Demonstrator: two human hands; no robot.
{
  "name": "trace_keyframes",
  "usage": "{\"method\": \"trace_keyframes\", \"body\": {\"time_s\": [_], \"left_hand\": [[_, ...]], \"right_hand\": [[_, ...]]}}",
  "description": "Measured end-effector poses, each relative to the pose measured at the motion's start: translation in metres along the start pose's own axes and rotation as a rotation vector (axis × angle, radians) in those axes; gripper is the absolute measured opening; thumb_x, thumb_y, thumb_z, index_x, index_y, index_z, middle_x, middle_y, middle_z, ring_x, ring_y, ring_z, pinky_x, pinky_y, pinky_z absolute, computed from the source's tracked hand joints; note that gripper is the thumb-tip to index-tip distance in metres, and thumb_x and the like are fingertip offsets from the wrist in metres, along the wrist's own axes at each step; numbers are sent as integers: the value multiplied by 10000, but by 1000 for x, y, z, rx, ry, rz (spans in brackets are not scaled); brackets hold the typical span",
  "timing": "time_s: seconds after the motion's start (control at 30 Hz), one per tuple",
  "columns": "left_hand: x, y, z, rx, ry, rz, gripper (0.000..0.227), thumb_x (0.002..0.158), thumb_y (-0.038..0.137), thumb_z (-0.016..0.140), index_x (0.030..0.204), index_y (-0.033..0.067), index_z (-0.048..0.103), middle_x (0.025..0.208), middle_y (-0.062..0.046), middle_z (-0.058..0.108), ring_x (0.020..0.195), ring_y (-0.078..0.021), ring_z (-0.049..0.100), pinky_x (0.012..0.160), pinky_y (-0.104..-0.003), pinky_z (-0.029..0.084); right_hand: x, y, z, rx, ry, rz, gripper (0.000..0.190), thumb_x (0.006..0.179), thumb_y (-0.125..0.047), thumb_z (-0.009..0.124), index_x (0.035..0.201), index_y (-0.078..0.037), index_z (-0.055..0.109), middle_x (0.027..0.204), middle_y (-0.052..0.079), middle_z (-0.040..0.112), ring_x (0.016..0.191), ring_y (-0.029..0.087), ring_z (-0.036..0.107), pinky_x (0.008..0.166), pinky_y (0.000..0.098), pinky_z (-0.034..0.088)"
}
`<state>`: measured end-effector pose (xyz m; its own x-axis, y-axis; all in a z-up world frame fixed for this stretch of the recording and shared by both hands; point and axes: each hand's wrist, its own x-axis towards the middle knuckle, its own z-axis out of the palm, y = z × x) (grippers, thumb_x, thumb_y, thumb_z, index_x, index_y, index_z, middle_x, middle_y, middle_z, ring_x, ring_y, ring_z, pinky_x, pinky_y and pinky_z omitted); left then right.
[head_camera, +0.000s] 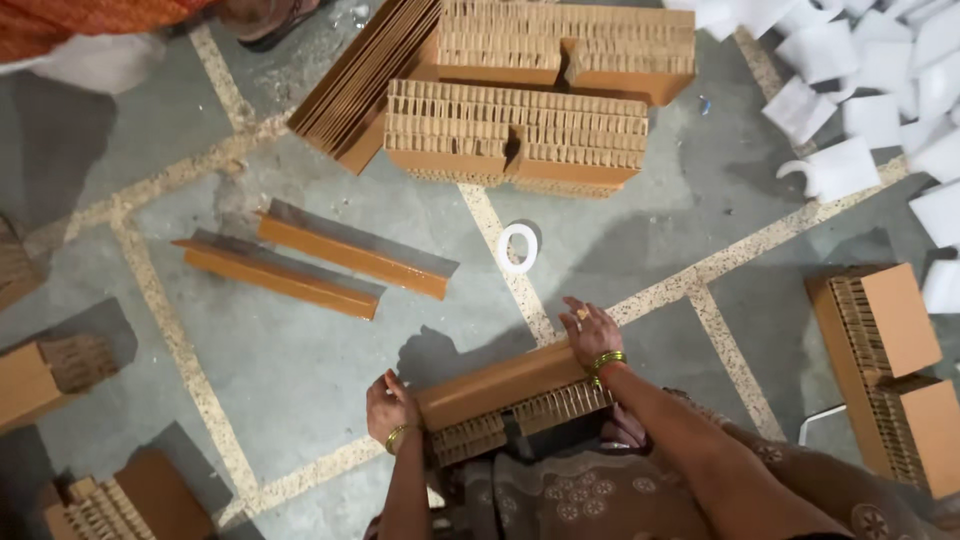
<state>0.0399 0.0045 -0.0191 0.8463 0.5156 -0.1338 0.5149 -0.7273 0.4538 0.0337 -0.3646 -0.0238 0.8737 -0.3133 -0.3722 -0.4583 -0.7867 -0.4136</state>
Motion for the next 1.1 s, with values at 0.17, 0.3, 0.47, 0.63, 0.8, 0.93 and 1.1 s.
{"method": "trace_keyframes", "body": {"time_s": [0.17,0.3,0.47,0.63,0.8,0.93,1.1], "left_hand": [[-2,-3,-5,48,-75,-48,496,1039,514,448,1098,140,769,1068,-89,741,935,-326,700,804,-460,550],[-2,-13,-1,93,-32,64,457,1060,475,446,1092,154,770,1071,-92,737,985,-326,684,859,-464,538],[-20,6,-4,318,-25,397,328,974,326,454,1016,182,745,1100,-97,726,997,-310,677,875,-506,516],[-74,61,45,417,-322,521,335,965,340,448,1022,157,723,1090,-110,719,938,-291,666,841,-502,475],[-99,66,96,243,-82,565,345,956,398,505,998,148,739,1037,-71,758,902,-271,679,813,-457,474],[-90,62,114,178,-27,606,313,947,368,541,1013,149,755,973,-80,762,850,-274,681,768,-457,470],[-92,57,117,230,-101,508,313,1004,380,545,944,150,749,967,-71,761,883,-262,690,803,-446,478]], "right_hand": [[2,5,7,-36,110,-130,454,1041,-494,445,1343,-211,635,1266,130,703,1245,384,598,1072,488,446],[0,7,5,-25,53,-87,437,1060,-474,425,1354,-215,620,1348,104,674,1258,340,611,1129,468,424],[-10,-2,1,-222,37,-172,426,1044,-438,422,1373,-244,612,1370,75,640,1283,283,565,1142,490,358],[-22,-37,50,-348,-187,-312,402,1049,-446,432,1316,-236,646,1340,51,658,1244,256,589,1101,474,394],[-49,-52,97,-231,-45,-369,388,1053,-453,442,1259,-227,680,1310,26,676,1206,229,613,1059,458,429],[-33,-46,112,-194,-4,-348,468,1056,-491,377,1237,-201,696,1286,31,705,1232,236,618,1121,468,416],[-32,-46,123,-219,-48,-292,579,1012,-530,360,1219,-119,711,1308,127,678,1257,303,575,1117,541,315]]}}
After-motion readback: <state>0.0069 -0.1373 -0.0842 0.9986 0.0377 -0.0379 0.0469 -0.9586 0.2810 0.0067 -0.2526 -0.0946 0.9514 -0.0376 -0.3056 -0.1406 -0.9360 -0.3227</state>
